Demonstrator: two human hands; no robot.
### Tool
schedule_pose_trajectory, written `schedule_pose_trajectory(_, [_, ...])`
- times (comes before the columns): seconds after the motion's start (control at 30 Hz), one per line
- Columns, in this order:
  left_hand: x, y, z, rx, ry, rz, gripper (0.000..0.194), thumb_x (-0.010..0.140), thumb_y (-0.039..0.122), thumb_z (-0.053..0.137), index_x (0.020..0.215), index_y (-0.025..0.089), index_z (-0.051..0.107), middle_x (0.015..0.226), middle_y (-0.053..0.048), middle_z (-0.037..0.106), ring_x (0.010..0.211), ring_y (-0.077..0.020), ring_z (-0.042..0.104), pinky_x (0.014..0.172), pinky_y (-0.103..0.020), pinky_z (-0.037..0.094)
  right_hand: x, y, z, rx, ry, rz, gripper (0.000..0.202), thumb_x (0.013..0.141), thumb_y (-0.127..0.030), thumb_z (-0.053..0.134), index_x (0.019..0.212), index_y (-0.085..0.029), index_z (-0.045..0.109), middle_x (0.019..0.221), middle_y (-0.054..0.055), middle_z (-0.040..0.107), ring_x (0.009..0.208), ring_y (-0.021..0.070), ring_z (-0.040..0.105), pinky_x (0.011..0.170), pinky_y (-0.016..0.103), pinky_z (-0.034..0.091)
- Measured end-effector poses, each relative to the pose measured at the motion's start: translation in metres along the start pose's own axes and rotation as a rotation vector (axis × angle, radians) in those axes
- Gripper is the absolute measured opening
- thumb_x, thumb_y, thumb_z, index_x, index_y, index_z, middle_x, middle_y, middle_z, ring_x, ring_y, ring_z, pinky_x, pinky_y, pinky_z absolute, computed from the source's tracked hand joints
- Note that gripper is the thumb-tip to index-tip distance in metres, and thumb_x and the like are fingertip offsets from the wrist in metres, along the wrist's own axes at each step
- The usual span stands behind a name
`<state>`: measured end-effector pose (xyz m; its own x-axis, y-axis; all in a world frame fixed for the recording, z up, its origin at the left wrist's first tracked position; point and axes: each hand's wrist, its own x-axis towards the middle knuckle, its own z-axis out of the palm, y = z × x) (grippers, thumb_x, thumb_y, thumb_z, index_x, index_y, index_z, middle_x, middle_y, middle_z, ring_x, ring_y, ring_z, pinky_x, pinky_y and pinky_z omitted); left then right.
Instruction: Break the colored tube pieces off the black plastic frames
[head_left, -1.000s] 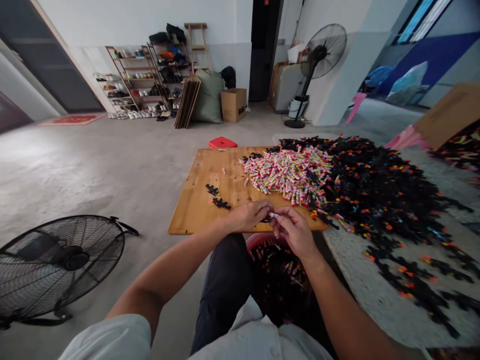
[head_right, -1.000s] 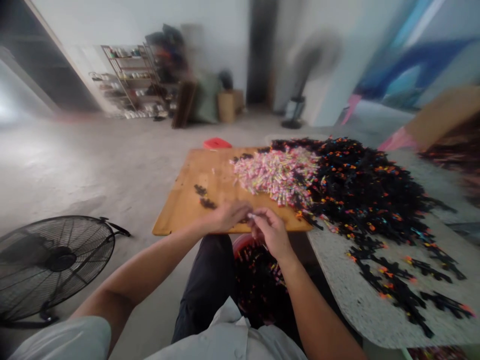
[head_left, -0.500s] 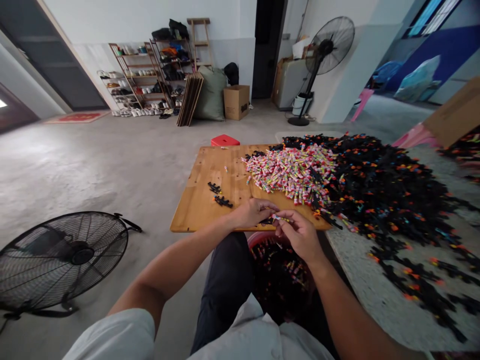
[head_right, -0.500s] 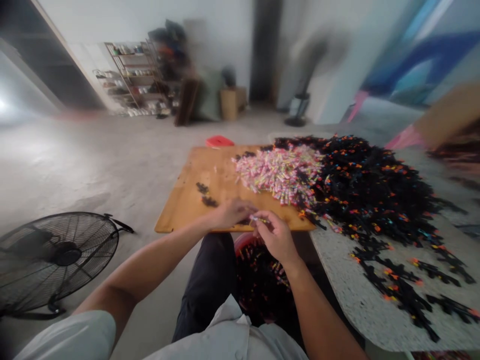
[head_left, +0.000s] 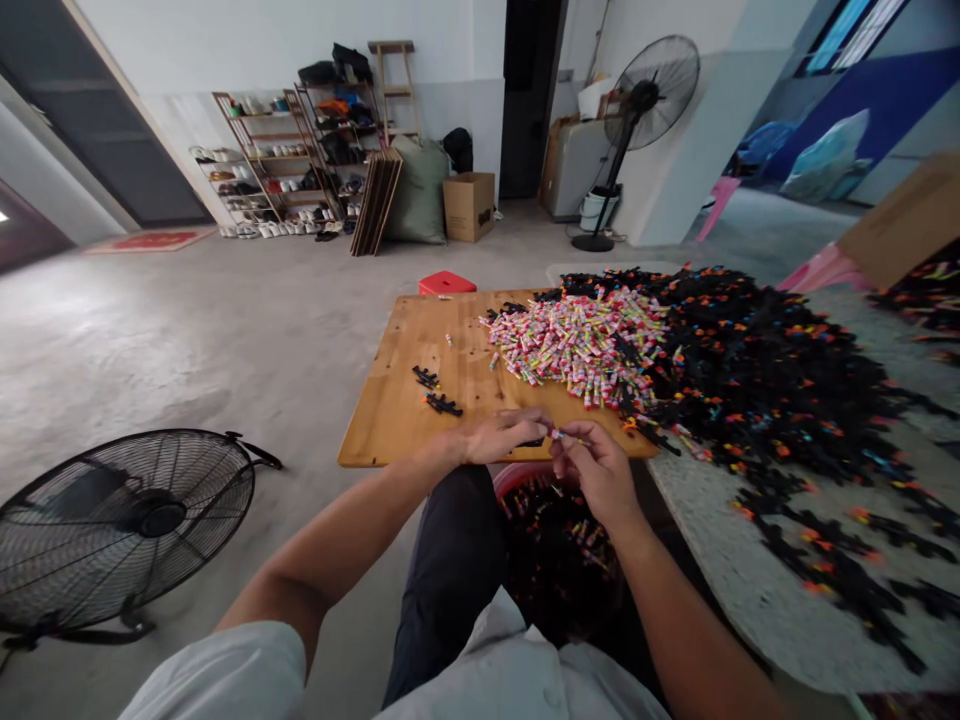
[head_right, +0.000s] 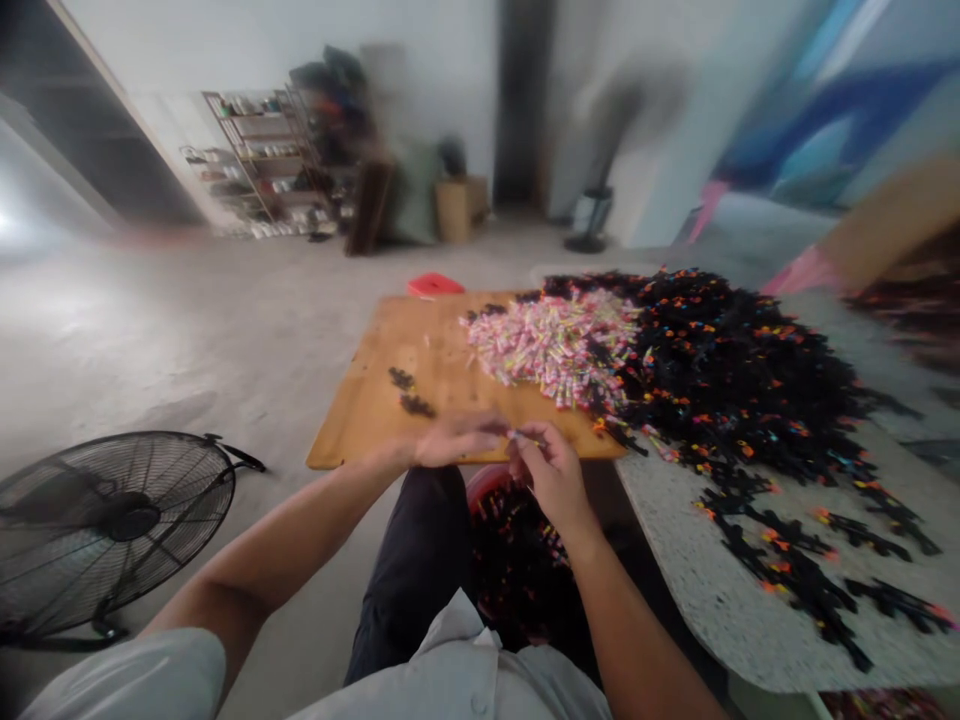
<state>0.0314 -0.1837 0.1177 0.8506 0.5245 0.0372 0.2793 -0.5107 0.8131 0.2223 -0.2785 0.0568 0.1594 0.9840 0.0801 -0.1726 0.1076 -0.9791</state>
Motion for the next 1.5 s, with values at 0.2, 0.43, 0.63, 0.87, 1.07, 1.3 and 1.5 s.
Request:
schedule_pose_trajectory(0.2, [-0.010, 0.012, -0.003, 0.209, 0.014, 0.162, 0.039, 0.099, 0.054, 0.062, 0.109, 0.016, 0.064, 0.097, -0.006, 0.069, 0.087, -0.0181, 0.064, 0.079, -0.027, 0.047, 0.000, 0.000, -0.004, -0.030, -0.017, 0.018, 0.035, 0.089, -0.051, 0.076, 0.108, -0.024, 0.065, 0.083, 0.001, 0.074, 0.059, 0.0144, 0.063, 0.055, 0.027, 0.051])
schedule_pose_trajectory(0.43, [-0.009, 0.011, -0.006, 0.310, -0.032, 0.215, 0.044, 0.105, 0.056, 0.050, 0.104, 0.017, 0.071, 0.095, -0.009, 0.071, 0.088, -0.0189, 0.067, 0.081, -0.027, 0.047, -0.002, -0.001, -0.006, -0.091, -0.055, -0.004, 0.033, 0.090, -0.051, 0.075, 0.107, -0.023, 0.069, 0.081, 0.001, 0.073, 0.059, 0.0147, 0.062, 0.055, 0.027, 0.051])
schedule_pose_trajectory(0.63, [-0.007, 0.009, -0.007, 0.427, -0.020, 0.230, 0.043, 0.103, 0.056, 0.053, 0.102, 0.018, 0.073, 0.094, -0.009, 0.072, 0.089, -0.0198, 0.068, 0.080, -0.026, 0.046, -0.005, -0.008, -0.002, -0.193, -0.019, -0.030, 0.037, 0.091, -0.054, 0.073, 0.108, -0.022, 0.069, 0.081, 0.004, 0.075, 0.061, 0.0156, 0.064, 0.055, 0.028, 0.053])
schedule_pose_trajectory(0.87, [-0.004, 0.009, -0.006, 0.526, -0.024, 0.248, 0.040, 0.103, 0.054, 0.055, 0.099, 0.018, 0.073, 0.094, -0.010, 0.073, 0.090, -0.0218, 0.069, 0.080, -0.027, 0.046, -0.004, -0.010, -0.006, -0.315, -0.031, -0.032, 0.035, 0.092, -0.054, 0.072, 0.106, -0.022, 0.071, 0.073, 0.003, 0.073, 0.060, 0.0181, 0.067, 0.057, 0.029, 0.054])
schedule_pose_trajectory(1.07, [-0.004, 0.009, -0.003, 0.336, -0.099, 0.147, 0.038, 0.101, 0.054, 0.059, 0.100, 0.018, 0.071, 0.086, -0.006, 0.072, 0.078, -0.0169, 0.067, 0.071, -0.024, 0.045, -0.001, -0.015, -0.020, -0.363, -0.179, -0.061, 0.028, 0.095, -0.048, 0.069, 0.108, -0.024, 0.074, 0.072, 0.001, 0.072, 0.064, 0.0194, 0.068, 0.062, 0.030, 0.055])
schedule_pose_trajectory(1.3, [-0.006, 0.001, 0.006, 0.110, -0.165, 0.070, 0.037, 0.101, 0.051, 0.061, 0.113, 0.017, 0.067, 0.094, -0.004, 0.073, 0.080, -0.0141, 0.065, 0.070, -0.021, 0.046, -0.006, -0.017, -0.023, -0.369, -0.256, -0.031, 0.021, 0.097, -0.042, 0.066, 0.106, -0.024, 0.074, 0.073, 0.000, 0.072, 0.064, 0.0181, 0.066, 0.064, 0.030, 0.054])
schedule_pose_trajectory(1.5, [-0.003, -0.004, 0.010, -0.036, -0.283, 0.050, 0.038, 0.102, 0.049, 0.060, 0.111, 0.014, 0.070, 0.093, -0.006, 0.074, 0.082, -0.0153, 0.067, 0.072, -0.022, 0.048, -0.018, -0.002, -0.026, -0.424, -0.252, -0.037, 0.025, 0.100, -0.046, 0.063, 0.106, -0.024, 0.073, 0.071, 0.000, 0.069, 0.065, 0.0184, 0.065, 0.064, 0.030, 0.052])
